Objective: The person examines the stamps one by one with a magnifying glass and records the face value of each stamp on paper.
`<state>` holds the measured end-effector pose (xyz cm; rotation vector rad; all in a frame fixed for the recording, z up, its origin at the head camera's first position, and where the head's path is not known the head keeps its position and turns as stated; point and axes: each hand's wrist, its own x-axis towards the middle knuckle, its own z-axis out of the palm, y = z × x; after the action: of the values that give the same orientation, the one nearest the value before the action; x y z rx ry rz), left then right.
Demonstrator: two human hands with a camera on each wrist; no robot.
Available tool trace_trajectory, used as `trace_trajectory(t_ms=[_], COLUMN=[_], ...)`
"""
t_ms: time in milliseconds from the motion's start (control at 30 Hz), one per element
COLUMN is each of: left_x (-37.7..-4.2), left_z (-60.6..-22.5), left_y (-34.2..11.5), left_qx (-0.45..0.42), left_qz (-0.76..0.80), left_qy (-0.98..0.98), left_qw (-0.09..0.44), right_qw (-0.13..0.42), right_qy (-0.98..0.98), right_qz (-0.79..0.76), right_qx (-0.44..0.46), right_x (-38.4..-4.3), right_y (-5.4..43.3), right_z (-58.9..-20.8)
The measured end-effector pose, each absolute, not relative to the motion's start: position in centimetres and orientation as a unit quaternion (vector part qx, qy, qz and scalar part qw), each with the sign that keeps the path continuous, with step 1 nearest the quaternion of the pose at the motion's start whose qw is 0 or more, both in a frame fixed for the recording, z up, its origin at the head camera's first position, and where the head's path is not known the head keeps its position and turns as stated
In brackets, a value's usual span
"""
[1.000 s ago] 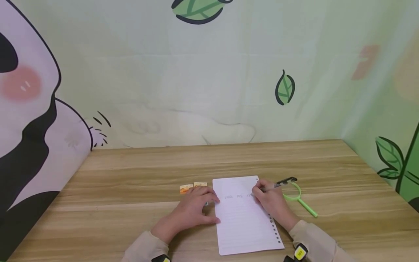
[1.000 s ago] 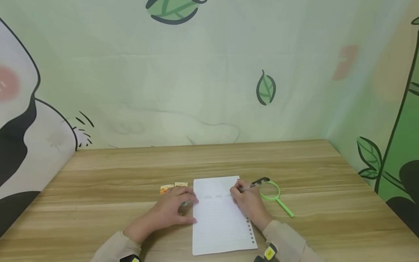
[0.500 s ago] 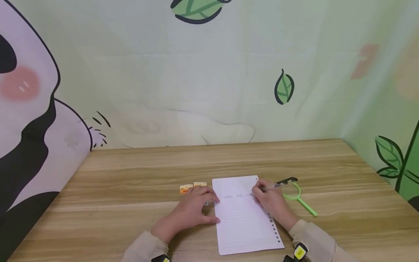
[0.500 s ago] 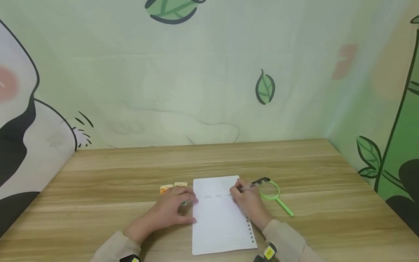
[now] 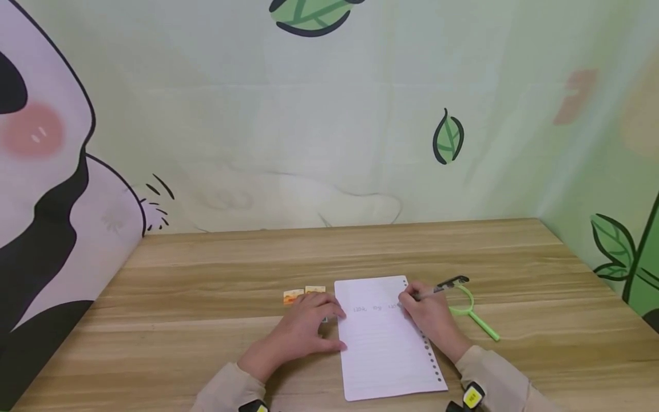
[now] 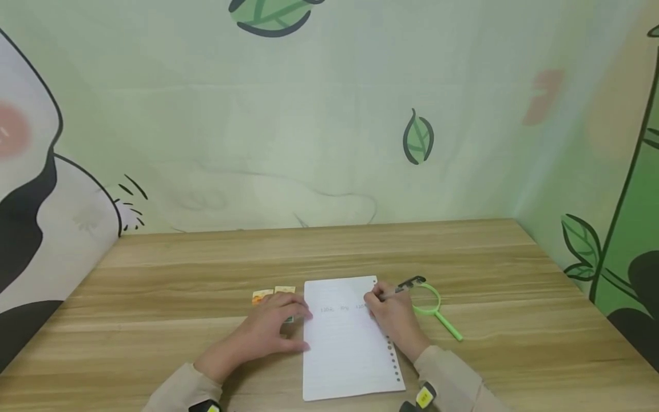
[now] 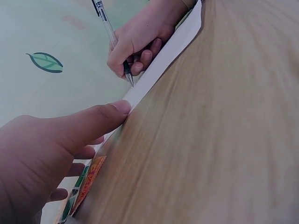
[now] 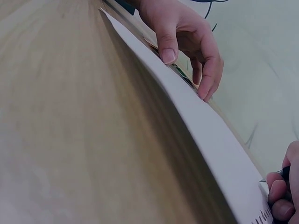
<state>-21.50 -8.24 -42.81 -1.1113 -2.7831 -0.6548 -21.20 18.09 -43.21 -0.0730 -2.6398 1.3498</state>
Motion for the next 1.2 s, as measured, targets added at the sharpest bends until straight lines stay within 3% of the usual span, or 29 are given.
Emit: trace_trajectory(t_ms=[1200], left_x=[-21.58], left_z=[-42.79], left_y=[-8.24], left_qx=[-0.362], left_qz=[-0.211], left_qy=[-0.907], left_qw=[0.033], right_qw=[0.093], right_qy=[-0.892], right_qz=[0.442], right_qx=[-0.009], right_x=[-21.24], right_y=[18.23], right_z=[-43.58])
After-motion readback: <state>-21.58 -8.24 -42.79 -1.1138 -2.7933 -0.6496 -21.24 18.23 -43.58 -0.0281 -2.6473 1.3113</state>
